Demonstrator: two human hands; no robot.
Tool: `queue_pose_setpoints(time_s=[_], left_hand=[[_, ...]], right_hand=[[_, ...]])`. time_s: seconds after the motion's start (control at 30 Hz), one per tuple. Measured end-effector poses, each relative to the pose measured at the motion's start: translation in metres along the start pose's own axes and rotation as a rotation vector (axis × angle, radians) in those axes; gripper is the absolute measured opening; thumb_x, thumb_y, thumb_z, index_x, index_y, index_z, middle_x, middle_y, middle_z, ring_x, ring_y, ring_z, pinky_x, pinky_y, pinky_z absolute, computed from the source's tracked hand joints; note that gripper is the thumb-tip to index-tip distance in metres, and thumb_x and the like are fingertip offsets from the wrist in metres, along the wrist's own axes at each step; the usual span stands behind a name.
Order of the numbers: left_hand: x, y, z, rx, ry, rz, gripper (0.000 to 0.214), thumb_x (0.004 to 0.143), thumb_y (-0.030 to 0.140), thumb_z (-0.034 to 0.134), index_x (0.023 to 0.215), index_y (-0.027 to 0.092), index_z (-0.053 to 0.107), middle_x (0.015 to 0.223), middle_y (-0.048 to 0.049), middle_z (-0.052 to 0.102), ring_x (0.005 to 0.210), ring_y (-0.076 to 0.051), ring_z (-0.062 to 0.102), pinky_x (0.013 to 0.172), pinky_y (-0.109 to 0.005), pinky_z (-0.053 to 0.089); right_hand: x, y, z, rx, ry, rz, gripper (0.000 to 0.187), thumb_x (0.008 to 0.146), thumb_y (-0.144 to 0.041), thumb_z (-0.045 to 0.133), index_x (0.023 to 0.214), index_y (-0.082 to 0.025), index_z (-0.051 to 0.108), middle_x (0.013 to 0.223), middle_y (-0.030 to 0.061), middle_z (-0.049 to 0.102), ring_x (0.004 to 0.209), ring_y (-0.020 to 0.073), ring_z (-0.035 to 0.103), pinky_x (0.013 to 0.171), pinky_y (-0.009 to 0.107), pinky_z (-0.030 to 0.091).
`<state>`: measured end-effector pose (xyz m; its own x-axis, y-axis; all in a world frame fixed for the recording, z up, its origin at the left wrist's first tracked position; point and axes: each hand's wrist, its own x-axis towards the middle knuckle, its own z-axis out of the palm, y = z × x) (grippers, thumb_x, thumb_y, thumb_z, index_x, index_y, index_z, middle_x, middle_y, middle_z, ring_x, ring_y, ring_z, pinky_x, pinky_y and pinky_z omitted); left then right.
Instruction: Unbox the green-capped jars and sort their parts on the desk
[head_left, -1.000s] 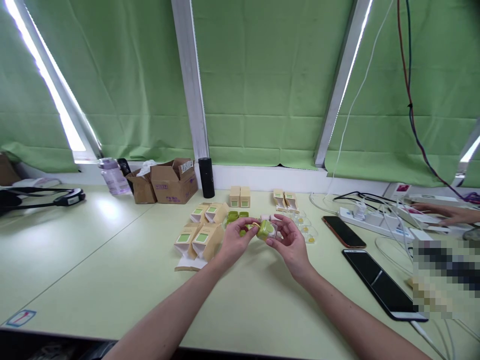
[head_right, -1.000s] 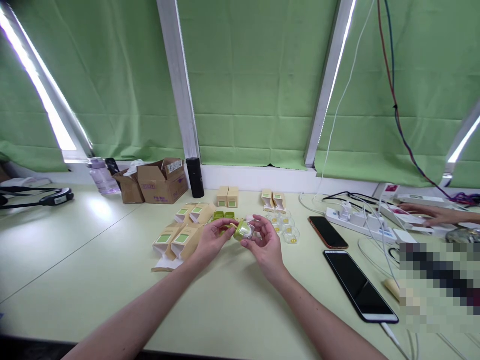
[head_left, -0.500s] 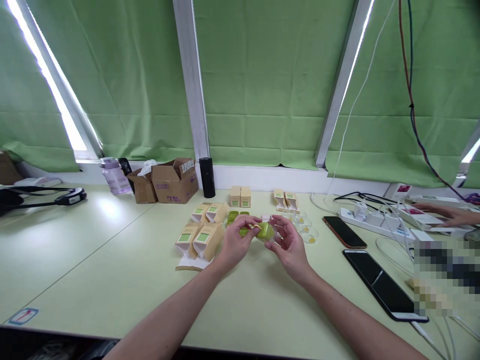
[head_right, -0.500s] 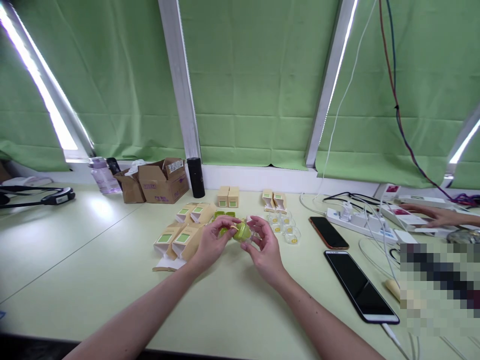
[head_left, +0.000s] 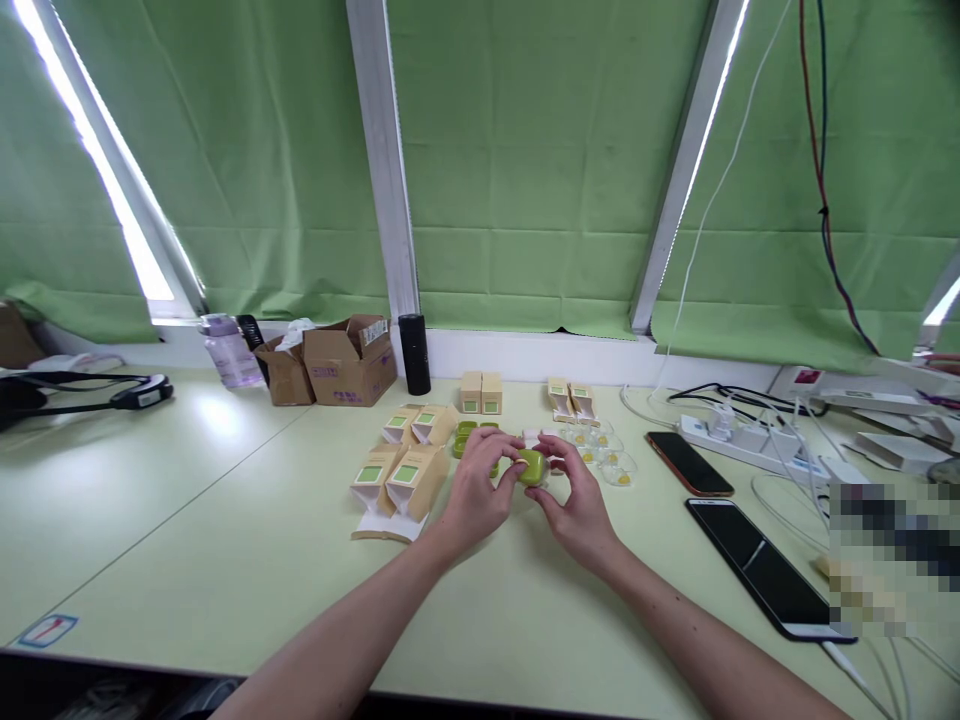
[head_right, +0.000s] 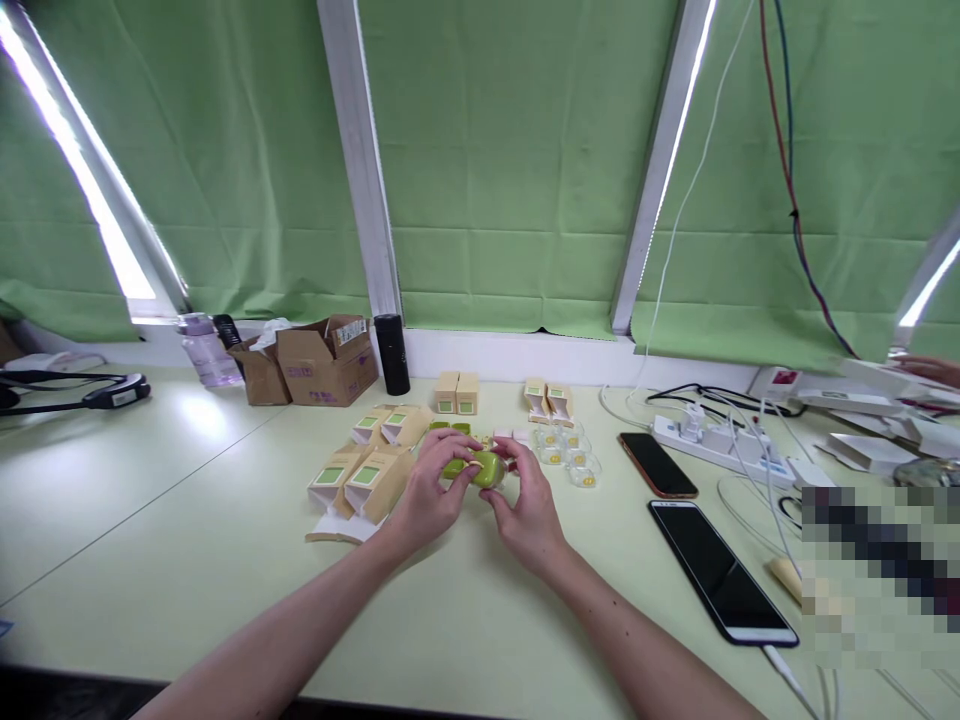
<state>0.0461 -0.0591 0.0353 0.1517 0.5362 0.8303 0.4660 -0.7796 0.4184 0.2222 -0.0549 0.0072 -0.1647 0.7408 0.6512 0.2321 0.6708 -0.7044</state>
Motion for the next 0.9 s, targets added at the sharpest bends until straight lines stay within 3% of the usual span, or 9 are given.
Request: queue_pose_setpoints(time_s=[0.2, 0.47, 0.9], left_hand=[[-0.003, -0.003, 0.000, 0.043, -0.039, -0.011, 0.012, 0.094, 0.011, 0.060, 0.094, 0.023, 0.064, 0.105, -0.0068, 0.075, 0.112, -0.027, 0.058, 0.095, -0.044, 0.052], [-0.004, -0.007, -0.001, 0.078, -0.122, -0.160, 0.014, 0.095, 0.013, 0.056, 0.099, 0.024, 0.065, 0.102, -0.0077, 0.072, 0.113, -0.028, 0.057, 0.089, -0.042, 0.053], [-0.006, -0.010, -0.001, 0.101, -0.128, -0.207, 0.010, 0.099, 0.018, 0.052, 0.100, 0.021, 0.062, 0.105, -0.0083, 0.062, 0.100, -0.023, 0.062, 0.083, -0.037, 0.051]], right_hand=[[0.001, 0.000, 0.000, -0.022, -0.006, 0.026, 0.058, 0.086, -0.025, 0.069, 0.140, -0.029, 0.048, 0.124, 0.0086, 0.067, 0.116, 0.0275, 0.064, 0.098, 0.047, 0.054], [0.002, -0.001, -0.001, -0.046, -0.032, 0.097, 0.057, 0.085, -0.028, 0.072, 0.136, -0.029, 0.047, 0.118, 0.0072, 0.069, 0.109, 0.0268, 0.065, 0.096, 0.047, 0.053], [0.002, -0.001, 0.000, -0.031, -0.039, 0.133, 0.057, 0.083, -0.029, 0.073, 0.134, -0.028, 0.048, 0.116, 0.0071, 0.071, 0.106, 0.0269, 0.066, 0.097, 0.048, 0.053]])
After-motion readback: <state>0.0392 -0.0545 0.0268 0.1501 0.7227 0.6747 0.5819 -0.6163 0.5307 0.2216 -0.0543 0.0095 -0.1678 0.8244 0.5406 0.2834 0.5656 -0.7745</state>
